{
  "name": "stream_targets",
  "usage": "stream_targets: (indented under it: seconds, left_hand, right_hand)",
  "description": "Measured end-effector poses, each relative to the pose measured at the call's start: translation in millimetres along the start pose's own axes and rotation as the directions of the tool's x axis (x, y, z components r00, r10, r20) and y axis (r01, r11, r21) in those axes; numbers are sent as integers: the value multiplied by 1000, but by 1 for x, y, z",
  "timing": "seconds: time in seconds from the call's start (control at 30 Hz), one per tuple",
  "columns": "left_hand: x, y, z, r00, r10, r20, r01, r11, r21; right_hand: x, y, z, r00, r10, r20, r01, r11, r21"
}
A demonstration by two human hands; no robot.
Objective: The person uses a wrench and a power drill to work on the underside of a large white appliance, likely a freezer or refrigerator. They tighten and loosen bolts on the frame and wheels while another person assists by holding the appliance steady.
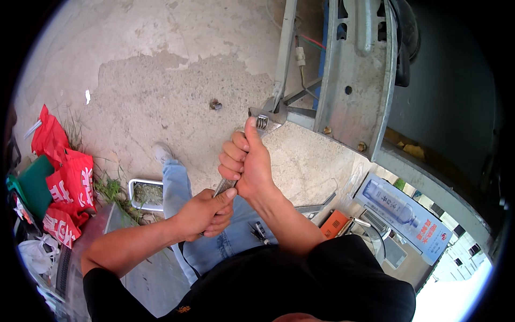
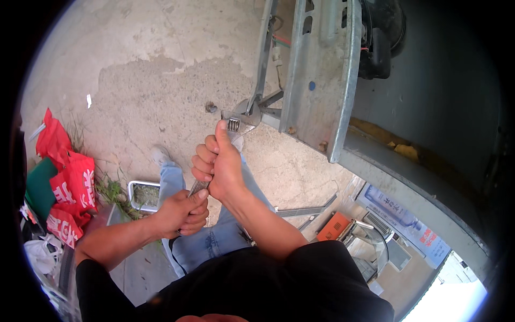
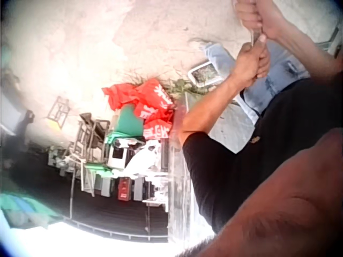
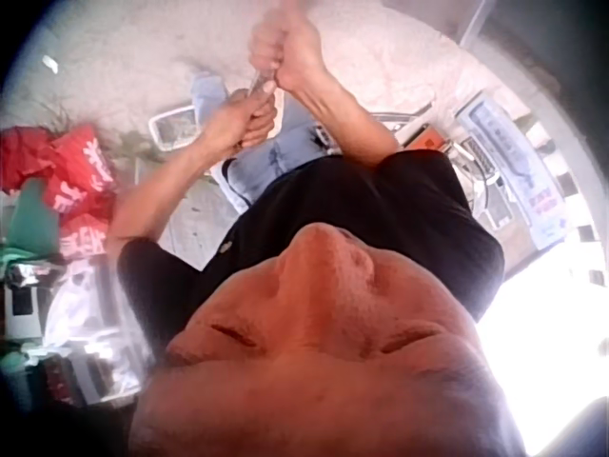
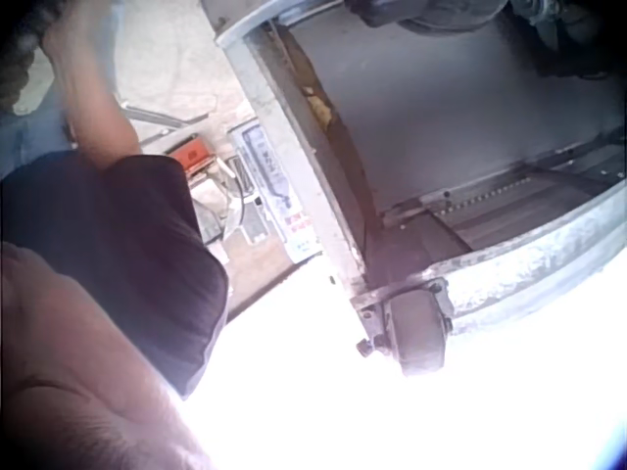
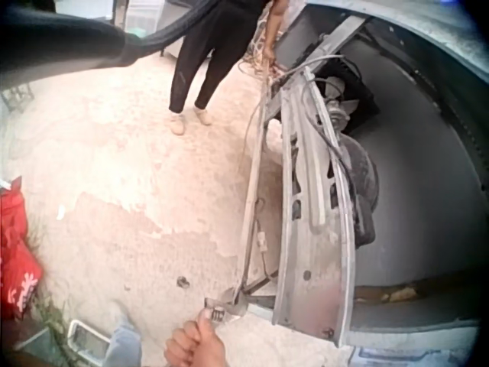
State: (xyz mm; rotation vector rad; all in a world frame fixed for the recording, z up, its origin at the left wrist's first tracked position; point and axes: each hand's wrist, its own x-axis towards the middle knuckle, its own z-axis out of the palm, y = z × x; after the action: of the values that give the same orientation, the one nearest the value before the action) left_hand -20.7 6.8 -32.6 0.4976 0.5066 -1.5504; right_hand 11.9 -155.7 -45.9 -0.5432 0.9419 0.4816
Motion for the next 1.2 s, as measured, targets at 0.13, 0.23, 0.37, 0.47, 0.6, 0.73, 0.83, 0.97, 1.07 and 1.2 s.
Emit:
stream_targets:
  seconds: [0.13,0.23,0.37,0.47,0.6,0.73,0.83,0.97,1.07,1.2]
  left_hand:
    - [3,-6,-1,1000,8,13,-8,1000,-21]
    - [8,-11,0,1000,20,0,-20,999,-29]
    - [13,-15,2,999,34,5,-34,997,-66]
    - [15,-22,1,999,46,21,-45,997,-64]
    - [21,-30,1,996,92,20,-90,991,-97]
    - [22,-25,-3,997,79,3,-78,995,-68]
    - [17,-15,-11,1000,30,0,-30,999,-21]
    - [4,6,-11,998,-64,12,64,998,0]
    - [-20,26,-9,991,-131,20,130,991,27]
    - [-37,47,-7,986,-162,27,159,983,90]
  right_hand:
    - [-2,-1,-1,1000,12,-23,-12,1000,-23]
    - [-2,-1,-3,1000,19,-10,-19,999,-40]
    - [-3,-5,-6,999,33,-9,-34,997,-71]
    - [-6,-4,-8,999,50,-20,-52,995,-87]
    - [-6,-3,-11,998,55,-30,-57,993,-105]
    - [-4,-4,-10,1000,26,-13,-28,994,-109]
    - [1,1,-7,1000,3,-3,-3,998,-59]
    - [2,5,-6,998,-16,58,12,998,63]
    - [-1,9,5,995,-48,87,32,983,179]
    - [-4,11,18,987,-102,127,67,965,255]
